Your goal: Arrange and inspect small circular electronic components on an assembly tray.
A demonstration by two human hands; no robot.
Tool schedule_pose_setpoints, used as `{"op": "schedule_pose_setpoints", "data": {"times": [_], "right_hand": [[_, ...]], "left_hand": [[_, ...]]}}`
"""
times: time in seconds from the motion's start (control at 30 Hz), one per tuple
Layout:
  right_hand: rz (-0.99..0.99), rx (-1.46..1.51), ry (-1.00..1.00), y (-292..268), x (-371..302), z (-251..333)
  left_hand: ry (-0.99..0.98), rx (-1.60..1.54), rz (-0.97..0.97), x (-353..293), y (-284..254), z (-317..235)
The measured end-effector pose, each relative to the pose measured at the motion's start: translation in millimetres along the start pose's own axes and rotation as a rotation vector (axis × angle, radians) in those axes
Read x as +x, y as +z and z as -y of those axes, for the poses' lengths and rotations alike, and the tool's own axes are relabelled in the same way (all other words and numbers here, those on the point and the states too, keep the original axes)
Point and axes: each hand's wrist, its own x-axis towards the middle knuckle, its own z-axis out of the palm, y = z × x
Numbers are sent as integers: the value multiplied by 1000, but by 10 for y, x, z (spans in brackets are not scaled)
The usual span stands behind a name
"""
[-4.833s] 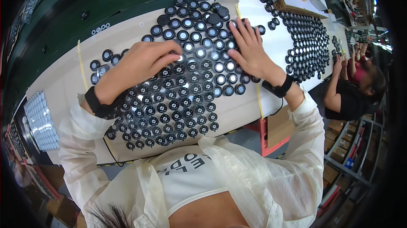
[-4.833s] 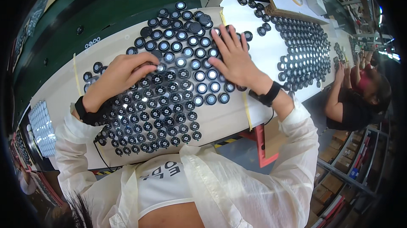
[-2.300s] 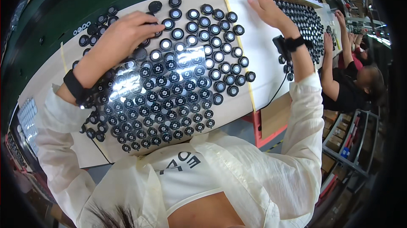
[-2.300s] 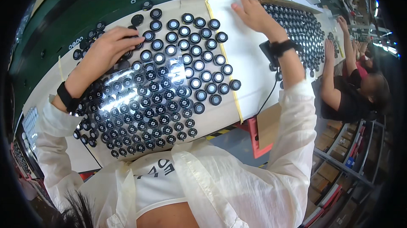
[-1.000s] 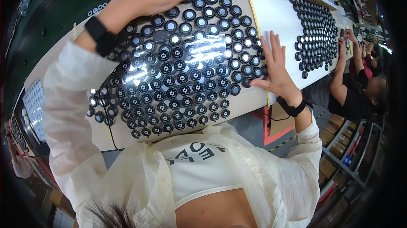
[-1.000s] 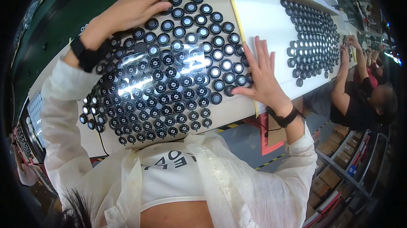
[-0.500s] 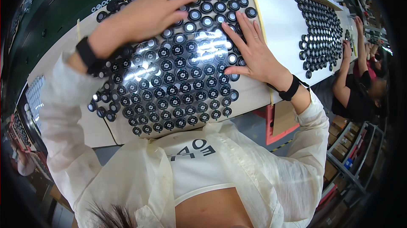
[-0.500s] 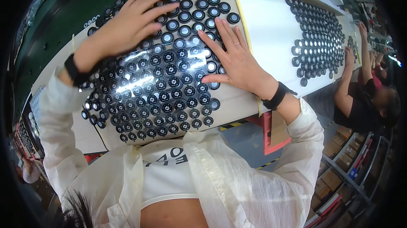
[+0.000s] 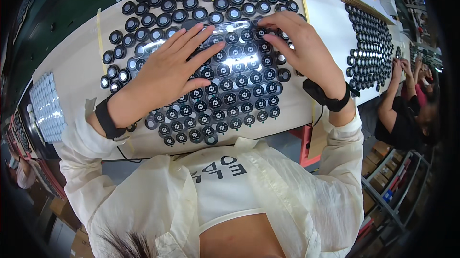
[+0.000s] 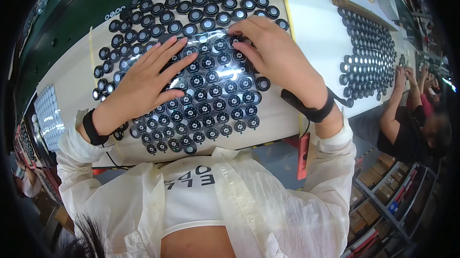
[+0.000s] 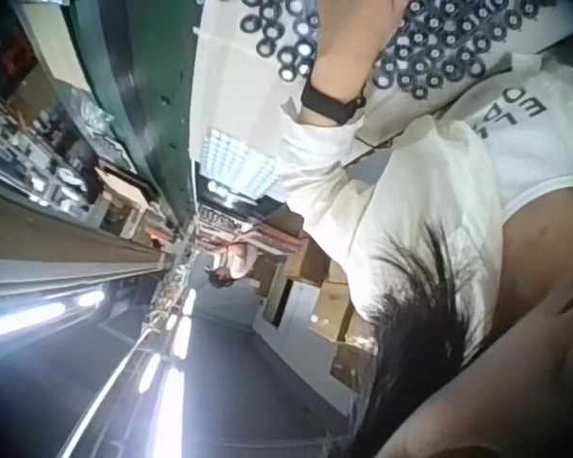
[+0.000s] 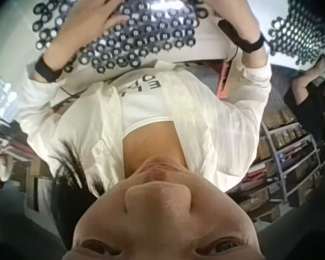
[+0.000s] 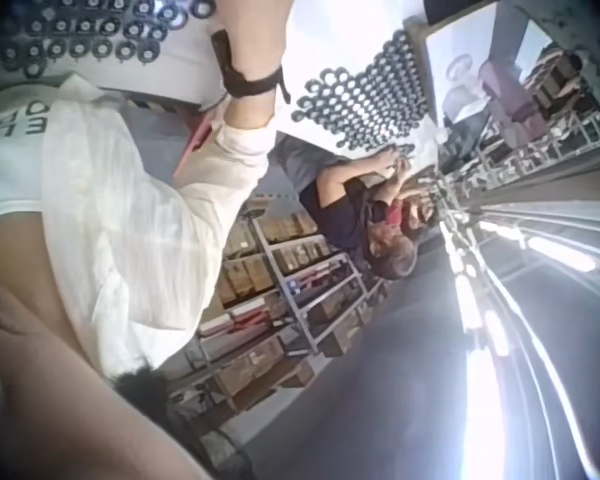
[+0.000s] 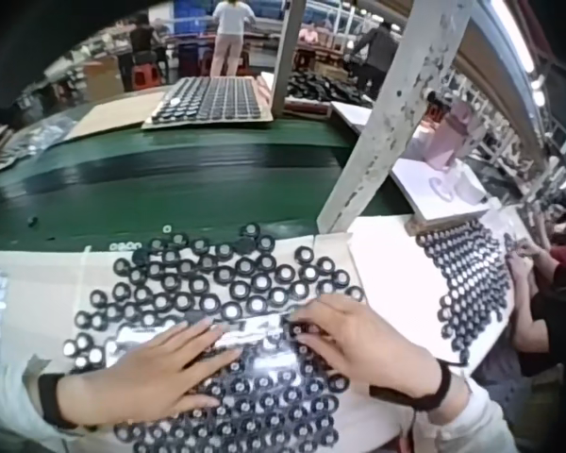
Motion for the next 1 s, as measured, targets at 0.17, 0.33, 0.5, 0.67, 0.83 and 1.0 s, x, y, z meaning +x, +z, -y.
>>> {"op": "schedule_pose_setpoints", "data": {"times": [0.17, 0.33, 0.5, 0.67, 0.83, 1.0], "right_hand": [[-29, 75, -68, 198, 347, -2], [69, 53, 12, 120, 481, 55], [238, 24, 76, 18, 624, 61], [394, 6, 38, -63, 656, 58], [256, -164, -43, -6, 489, 127], [252, -180, 27, 7, 390, 101]], "left_hand": [[62, -80, -98, 171, -17, 6], [110, -85, -179, 332, 194, 45], [64, -28, -178, 352, 258, 11], [58, 16, -179, 395, 277, -56], [57, 11, -184, 419, 260, -94], [77, -15, -191, 466, 219, -149]]}}
